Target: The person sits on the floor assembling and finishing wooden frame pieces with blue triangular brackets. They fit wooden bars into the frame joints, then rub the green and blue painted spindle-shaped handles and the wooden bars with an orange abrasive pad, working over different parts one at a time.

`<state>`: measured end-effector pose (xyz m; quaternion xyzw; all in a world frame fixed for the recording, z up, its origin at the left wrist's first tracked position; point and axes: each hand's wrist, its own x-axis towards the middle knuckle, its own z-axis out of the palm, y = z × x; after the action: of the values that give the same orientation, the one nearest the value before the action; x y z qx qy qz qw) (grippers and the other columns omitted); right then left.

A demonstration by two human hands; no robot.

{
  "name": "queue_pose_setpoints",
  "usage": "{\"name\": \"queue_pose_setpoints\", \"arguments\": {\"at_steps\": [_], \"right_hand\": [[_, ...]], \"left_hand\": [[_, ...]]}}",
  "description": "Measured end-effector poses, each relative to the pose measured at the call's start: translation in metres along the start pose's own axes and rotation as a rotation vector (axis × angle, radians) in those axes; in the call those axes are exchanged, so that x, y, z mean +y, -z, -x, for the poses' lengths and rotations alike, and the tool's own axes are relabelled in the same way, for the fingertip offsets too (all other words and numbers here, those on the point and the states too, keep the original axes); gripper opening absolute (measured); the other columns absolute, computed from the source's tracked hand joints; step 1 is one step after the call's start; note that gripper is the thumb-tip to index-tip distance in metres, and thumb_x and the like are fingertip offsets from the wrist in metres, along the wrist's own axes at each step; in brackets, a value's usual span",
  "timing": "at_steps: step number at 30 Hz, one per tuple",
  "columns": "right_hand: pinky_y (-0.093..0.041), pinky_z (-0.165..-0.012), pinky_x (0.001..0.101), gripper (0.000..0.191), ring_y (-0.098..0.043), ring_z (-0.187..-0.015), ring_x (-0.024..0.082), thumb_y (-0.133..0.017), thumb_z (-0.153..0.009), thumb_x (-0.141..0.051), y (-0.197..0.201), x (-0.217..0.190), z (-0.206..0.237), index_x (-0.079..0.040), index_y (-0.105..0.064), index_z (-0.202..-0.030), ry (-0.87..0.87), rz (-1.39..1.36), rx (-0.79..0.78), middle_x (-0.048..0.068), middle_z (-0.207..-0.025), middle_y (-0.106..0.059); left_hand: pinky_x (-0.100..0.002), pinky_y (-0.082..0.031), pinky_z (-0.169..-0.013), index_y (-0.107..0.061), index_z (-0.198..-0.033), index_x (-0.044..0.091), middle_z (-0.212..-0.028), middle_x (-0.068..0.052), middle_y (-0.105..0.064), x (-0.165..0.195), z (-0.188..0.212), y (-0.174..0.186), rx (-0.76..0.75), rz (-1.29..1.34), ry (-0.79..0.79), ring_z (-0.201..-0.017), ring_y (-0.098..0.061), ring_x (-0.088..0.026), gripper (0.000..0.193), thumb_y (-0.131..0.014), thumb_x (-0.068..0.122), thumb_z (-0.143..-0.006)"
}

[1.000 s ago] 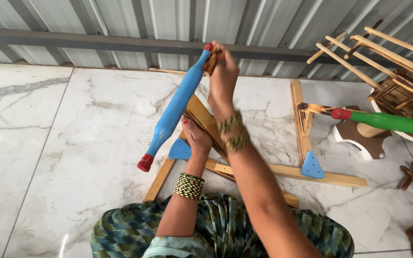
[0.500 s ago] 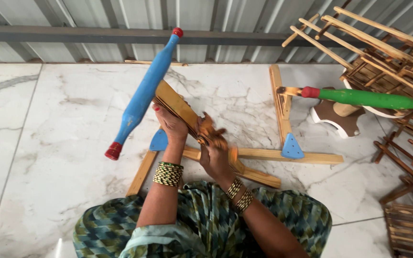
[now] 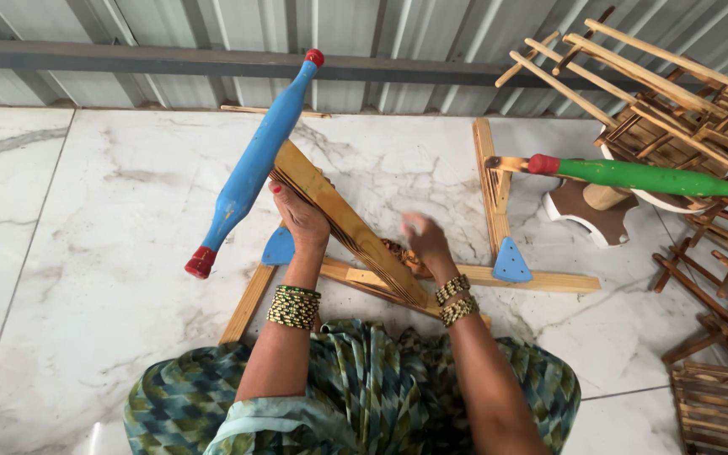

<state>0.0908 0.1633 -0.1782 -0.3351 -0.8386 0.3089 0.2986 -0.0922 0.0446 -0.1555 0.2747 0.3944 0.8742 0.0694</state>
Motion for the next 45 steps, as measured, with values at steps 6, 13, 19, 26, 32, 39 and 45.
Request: {"name": "queue_pose_setpoints", "arguments": {"at_steps": [6,13,19,26,32,39,45], "right_hand": [[-0.056,-0.087,0.0431,0.055,-0.069,-0.099,0.032,-0.08,-0.076,-0.049,-0.024,0.024,-0.001,-0.009,-0.072,-0.113,-0.256,0.471,-0.482,0.015,-0.111,-0.073],[-0.054,-0.057,0.0361,0.022,-0.069,-0.069,0.026,-0.061,-0.086,0.0,-0.026,0.016,-0.016,0.007,-0.08,-0.094,-0.305,-0.245,-0.317,0.015,-0.082,-0.08],[-0.052,-0.09,0.0338,0.038,-0.067,-0.111,0.021,-0.055,-0.099,-0.011,-0.035,-0.066,0.02,0.01,-0.064,-0.13,-0.156,-0.888,-0.132,0.015,-0.123,-0.072],[-0.022,-0.133,0.0477,0.069,-0.024,-0.163,0.038,-0.036,-0.112,-0.043,-0.049,-0.203,0.001,-0.002,-0.024,-0.166,0.499,-0.253,0.062,0.022,-0.174,-0.024],[-0.031,-0.132,0.0482,0.063,-0.031,-0.16,0.038,-0.035,-0.113,-0.04,-0.05,-0.187,0.011,-0.007,-0.025,-0.166,0.631,-0.196,0.139,0.02,-0.172,-0.025],[-0.059,-0.106,0.0381,0.04,-0.066,-0.131,0.03,-0.047,-0.101,0.006,-0.041,-0.096,0.054,-0.003,-0.066,-0.135,0.423,-0.262,0.226,0.019,-0.143,-0.064],[-0.066,-0.09,0.0273,0.024,-0.077,-0.096,0.014,-0.05,-0.105,0.01,0.009,-0.091,0.015,-0.002,-0.07,-0.099,0.238,-0.441,-0.161,0.008,-0.103,-0.076]], "left_hand": [[-0.035,-0.056,-0.067,-0.052,-0.116,-0.001,-0.087,-0.012,-0.064,-0.006,-0.004,0.001,0.006,0.017,0.052,-0.074,-0.066,-0.021,0.083,-0.026,0.076,-0.101],[-0.034,-0.057,-0.069,-0.051,-0.121,0.0,-0.09,-0.013,-0.065,-0.008,-0.006,-0.001,0.019,0.072,0.065,-0.077,-0.066,-0.021,0.084,-0.026,0.077,-0.099],[-0.034,-0.057,-0.072,-0.053,-0.121,-0.001,-0.093,-0.012,-0.066,-0.023,-0.004,0.007,0.04,0.017,0.038,-0.079,-0.067,-0.021,0.085,-0.026,0.077,-0.1],[-0.037,-0.051,-0.1,-0.051,-0.138,-0.001,-0.124,-0.011,-0.064,-0.046,-0.006,0.028,-0.007,0.304,0.223,-0.109,-0.06,-0.02,0.078,-0.037,0.068,-0.104],[-0.036,-0.05,-0.102,-0.052,-0.139,0.001,-0.128,-0.01,-0.066,-0.026,-0.004,0.02,0.03,0.299,0.236,-0.115,-0.065,-0.023,0.082,-0.027,0.068,-0.1],[-0.035,-0.057,-0.071,-0.05,-0.122,0.0,-0.096,-0.014,-0.064,-0.008,-0.004,0.006,0.032,0.02,0.049,-0.08,-0.067,-0.024,0.087,-0.027,0.08,-0.097],[-0.036,-0.058,-0.07,-0.048,-0.12,0.001,-0.092,-0.014,-0.063,-0.007,-0.003,0.005,0.058,0.052,0.07,-0.078,-0.067,-0.024,0.083,-0.029,0.078,-0.096]]}}
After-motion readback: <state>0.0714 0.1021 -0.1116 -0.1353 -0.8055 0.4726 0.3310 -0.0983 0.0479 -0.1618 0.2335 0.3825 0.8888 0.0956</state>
